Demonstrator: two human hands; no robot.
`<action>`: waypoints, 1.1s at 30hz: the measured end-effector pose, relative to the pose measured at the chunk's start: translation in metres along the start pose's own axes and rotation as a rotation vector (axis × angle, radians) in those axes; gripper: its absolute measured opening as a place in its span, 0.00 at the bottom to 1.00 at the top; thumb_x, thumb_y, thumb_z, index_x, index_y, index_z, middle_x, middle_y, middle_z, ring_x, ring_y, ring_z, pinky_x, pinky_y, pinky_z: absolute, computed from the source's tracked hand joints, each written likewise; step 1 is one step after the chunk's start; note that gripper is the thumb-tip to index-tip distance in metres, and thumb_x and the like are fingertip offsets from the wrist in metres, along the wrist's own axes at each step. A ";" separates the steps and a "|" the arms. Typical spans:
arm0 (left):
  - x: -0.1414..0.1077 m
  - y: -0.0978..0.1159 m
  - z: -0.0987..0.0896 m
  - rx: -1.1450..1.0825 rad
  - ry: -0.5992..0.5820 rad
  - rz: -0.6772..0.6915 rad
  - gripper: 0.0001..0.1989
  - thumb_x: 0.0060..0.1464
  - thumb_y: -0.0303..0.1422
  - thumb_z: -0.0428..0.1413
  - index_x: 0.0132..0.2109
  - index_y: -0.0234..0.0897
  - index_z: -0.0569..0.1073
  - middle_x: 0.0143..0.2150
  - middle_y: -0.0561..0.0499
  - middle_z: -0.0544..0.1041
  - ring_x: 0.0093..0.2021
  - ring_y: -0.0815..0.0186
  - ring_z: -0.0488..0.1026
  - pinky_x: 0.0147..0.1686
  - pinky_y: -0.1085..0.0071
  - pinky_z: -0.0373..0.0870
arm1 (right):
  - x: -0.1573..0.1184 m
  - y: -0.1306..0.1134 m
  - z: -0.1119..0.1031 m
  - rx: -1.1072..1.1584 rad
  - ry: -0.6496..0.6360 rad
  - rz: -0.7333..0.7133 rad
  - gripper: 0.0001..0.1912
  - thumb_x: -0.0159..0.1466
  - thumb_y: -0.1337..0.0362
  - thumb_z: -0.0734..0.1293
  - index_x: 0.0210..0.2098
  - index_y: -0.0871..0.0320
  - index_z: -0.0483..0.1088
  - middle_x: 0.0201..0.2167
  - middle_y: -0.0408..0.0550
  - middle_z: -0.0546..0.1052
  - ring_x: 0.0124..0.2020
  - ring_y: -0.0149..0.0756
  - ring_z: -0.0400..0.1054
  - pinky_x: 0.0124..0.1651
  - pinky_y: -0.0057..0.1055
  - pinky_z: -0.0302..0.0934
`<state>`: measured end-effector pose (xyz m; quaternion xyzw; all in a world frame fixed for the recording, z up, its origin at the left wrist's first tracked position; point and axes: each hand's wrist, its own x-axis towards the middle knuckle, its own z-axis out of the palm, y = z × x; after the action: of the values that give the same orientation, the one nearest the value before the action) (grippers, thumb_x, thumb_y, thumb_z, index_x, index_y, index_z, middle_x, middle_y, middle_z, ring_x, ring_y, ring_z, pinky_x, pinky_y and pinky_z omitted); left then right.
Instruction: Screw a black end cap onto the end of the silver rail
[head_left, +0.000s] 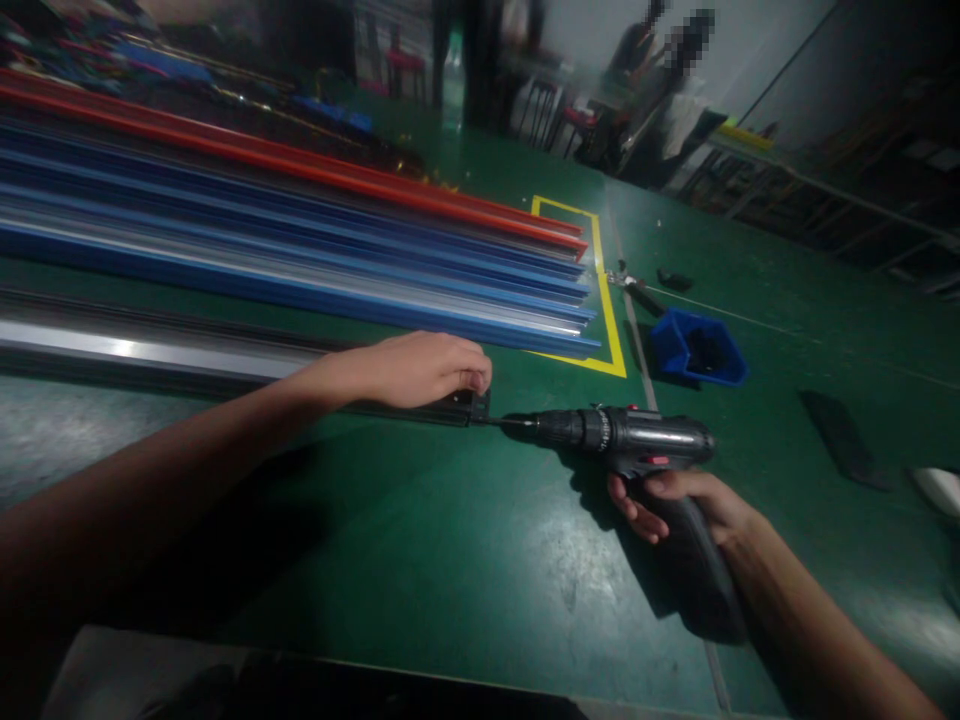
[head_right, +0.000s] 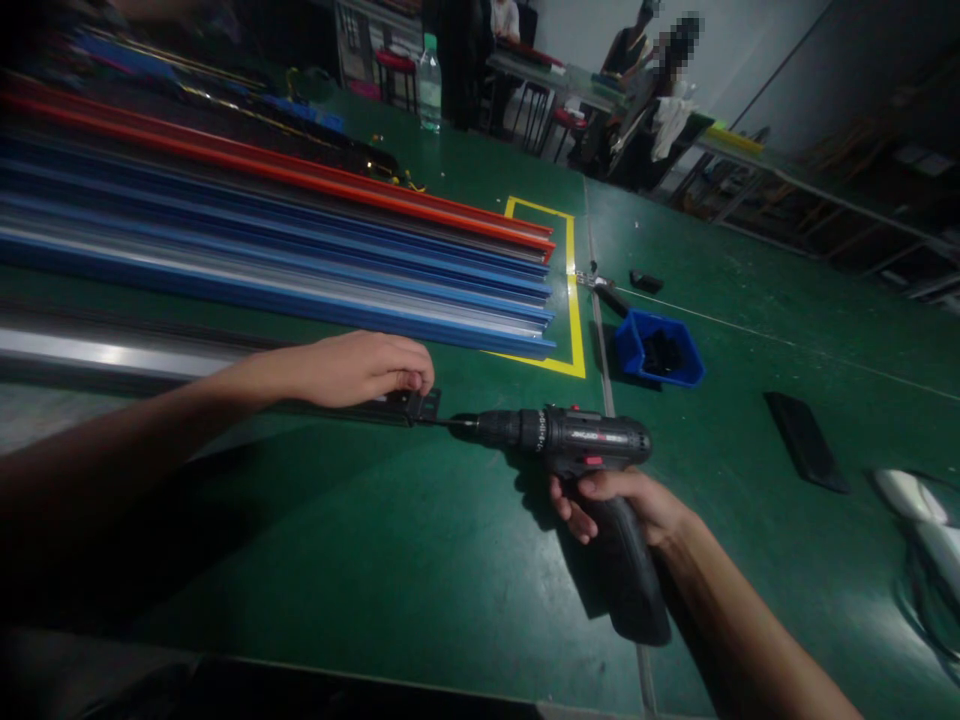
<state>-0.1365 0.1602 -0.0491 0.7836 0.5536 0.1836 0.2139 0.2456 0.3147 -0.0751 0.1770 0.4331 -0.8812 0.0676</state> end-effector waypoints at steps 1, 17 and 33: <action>0.000 0.000 0.000 0.000 0.001 0.000 0.14 0.70 0.35 0.47 0.45 0.43 0.78 0.46 0.53 0.80 0.46 0.65 0.75 0.47 0.70 0.67 | 0.000 0.000 0.000 -0.004 0.005 -0.006 0.16 0.64 0.63 0.71 0.47 0.71 0.79 0.35 0.56 0.80 0.25 0.28 0.71 0.32 0.25 0.70; 0.000 0.001 0.000 -0.006 0.003 -0.004 0.14 0.70 0.34 0.47 0.45 0.43 0.78 0.46 0.53 0.80 0.45 0.66 0.75 0.47 0.70 0.67 | 0.001 -0.002 0.004 -0.011 0.060 0.010 0.15 0.63 0.63 0.72 0.43 0.70 0.79 0.29 0.51 0.77 0.20 0.25 0.65 0.26 0.23 0.67; 0.000 0.000 0.000 -0.009 0.009 0.008 0.14 0.69 0.35 0.47 0.45 0.42 0.79 0.45 0.53 0.80 0.45 0.66 0.75 0.47 0.70 0.67 | -0.001 0.000 -0.002 0.026 0.043 0.039 0.15 0.63 0.64 0.72 0.45 0.70 0.79 0.32 0.52 0.79 0.22 0.25 0.68 0.29 0.23 0.70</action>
<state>-0.1364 0.1604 -0.0486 0.7841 0.5506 0.1904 0.2141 0.2475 0.3166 -0.0761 0.2052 0.4194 -0.8813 0.0729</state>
